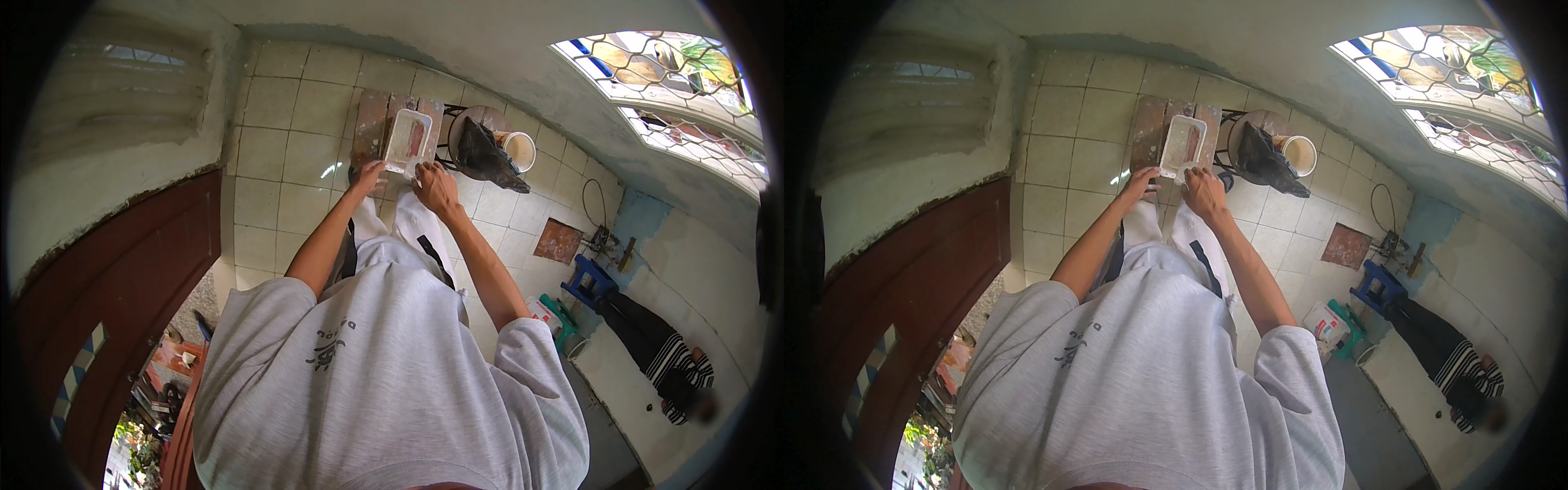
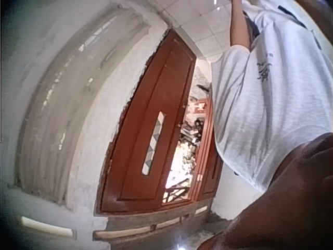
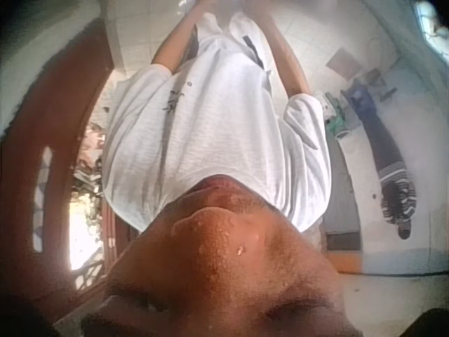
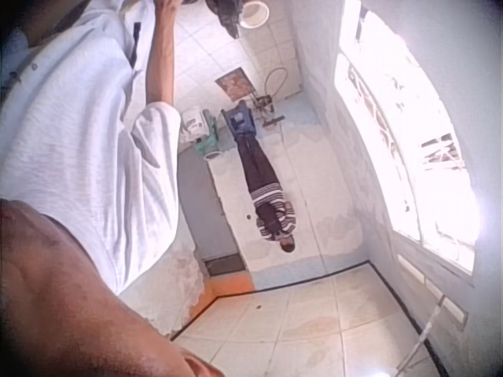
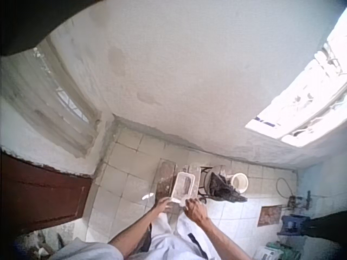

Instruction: The person applies a white substance to a wall and ceiling with a spreader, then cleans a black mask using water and a cloth.

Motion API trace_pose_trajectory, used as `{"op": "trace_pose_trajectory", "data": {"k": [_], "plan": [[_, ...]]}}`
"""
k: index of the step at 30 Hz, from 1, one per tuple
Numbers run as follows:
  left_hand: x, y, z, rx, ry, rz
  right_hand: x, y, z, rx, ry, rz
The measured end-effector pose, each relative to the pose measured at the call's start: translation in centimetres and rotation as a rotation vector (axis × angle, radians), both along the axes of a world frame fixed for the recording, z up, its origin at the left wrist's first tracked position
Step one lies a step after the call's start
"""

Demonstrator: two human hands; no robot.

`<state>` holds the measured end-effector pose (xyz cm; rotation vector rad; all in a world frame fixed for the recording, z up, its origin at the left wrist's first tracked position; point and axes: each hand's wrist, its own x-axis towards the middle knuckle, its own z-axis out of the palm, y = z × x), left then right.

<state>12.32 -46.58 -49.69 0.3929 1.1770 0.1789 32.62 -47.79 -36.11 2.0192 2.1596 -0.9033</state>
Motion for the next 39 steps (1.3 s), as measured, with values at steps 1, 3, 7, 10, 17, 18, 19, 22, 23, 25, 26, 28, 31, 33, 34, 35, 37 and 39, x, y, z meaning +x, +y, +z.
{"op": "trace_pose_trajectory", "data": {"k": [1, 3, 7, 10, 17, 18, 19, 22, 23, 25, 26, 28, 31, 33, 34, 35, 37, 39], "plan": [[0.0, -0.1, 0.0, 0.003, 0.004, -0.002, -0.1, 0.0, 0.1, 0.006, 0.011, 0.003], [0.1, -0.2, 0.0, 0.006, 0.006, 0.0, 0.0, 0.1, 0.0, 0.012, 0.02, 0.01], [0.3, -0.7, -0.4, 0.036, 0.007, 0.018, 0.0, 1.8, -0.6, -0.004, -0.024, 0.053], [0.3, -0.9, -0.4, 0.038, 0.007, 0.048, 0.0, 3.2, -0.8, 0.001, -0.047, 0.072], [0.3, -0.9, 0.7, 0.018, 0.014, 0.103, 0.5, 6.0, -0.8, 0.05, -0.07, 0.085], [0.2, -0.9, 0.9, 0.019, 0.017, 0.113, 0.6, 6.3, -0.8, 0.053, -0.079, 0.082], [0.2, -0.9, 1.0, 0.027, 0.013, 0.126, 0.9, 6.4, -0.7, 0.054, -0.076, 0.091], [0.6, -1.0, 1.3, 0.036, 0.026, 0.148, 1.7, 6.4, -0.6, 0.102, -0.074, 0.064], [0.7, -1.1, 1.2, 0.033, 0.042, 0.15, 1.8, 6.3, -0.5, 0.102, -0.068, 0.072], [1.1, -1.5, 1.1, 0.039, 0.055, 0.162, 2.2, 5.8, -0.4, 0.065, -0.055, 0.018], [1.4, -1.5, 1.4, 0.043, 0.062, 0.161, 2.5, 5.2, -0.6, 0.063, -0.05, 0.017], [2.1, -1.8, 2.0, 0.043, 0.075, 0.17, 2.8, 3.6, -1.3, 0.101, 0.016, -0.055], [4.0, -2.4, 2.3, 0.017, 0.093, 0.202, 3.8, 0.6, -2.2, 0.031, 0.147, -0.165], [5.5, -2.9, 2.5, -0.001, 0.099, 0.193, 5.3, -1.4, -3.0, 0.028, 0.233, -0.221], [6.7, -3.0, 2.6, -0.002, 0.098, 0.178, 6.2, -2.5, -3.5, 0.099, 0.275, -0.276], [7.7, -3.3, 2.4, -0.009, 0.103, 0.183, 7.0, -3.0, -3.5, 0.161, 0.322, -0.312], [9.8, -4.1, 2.2, -0.014, 0.078, 0.183, 9.3, -3.9, -3.3, 0.099, 0.407, -0.362], [12.7, -4.5, 2.9, -0.022, 0.047, 0.164, 12.1, -4.5, -2.7, 0.042, 0.486, -0.43]]}}
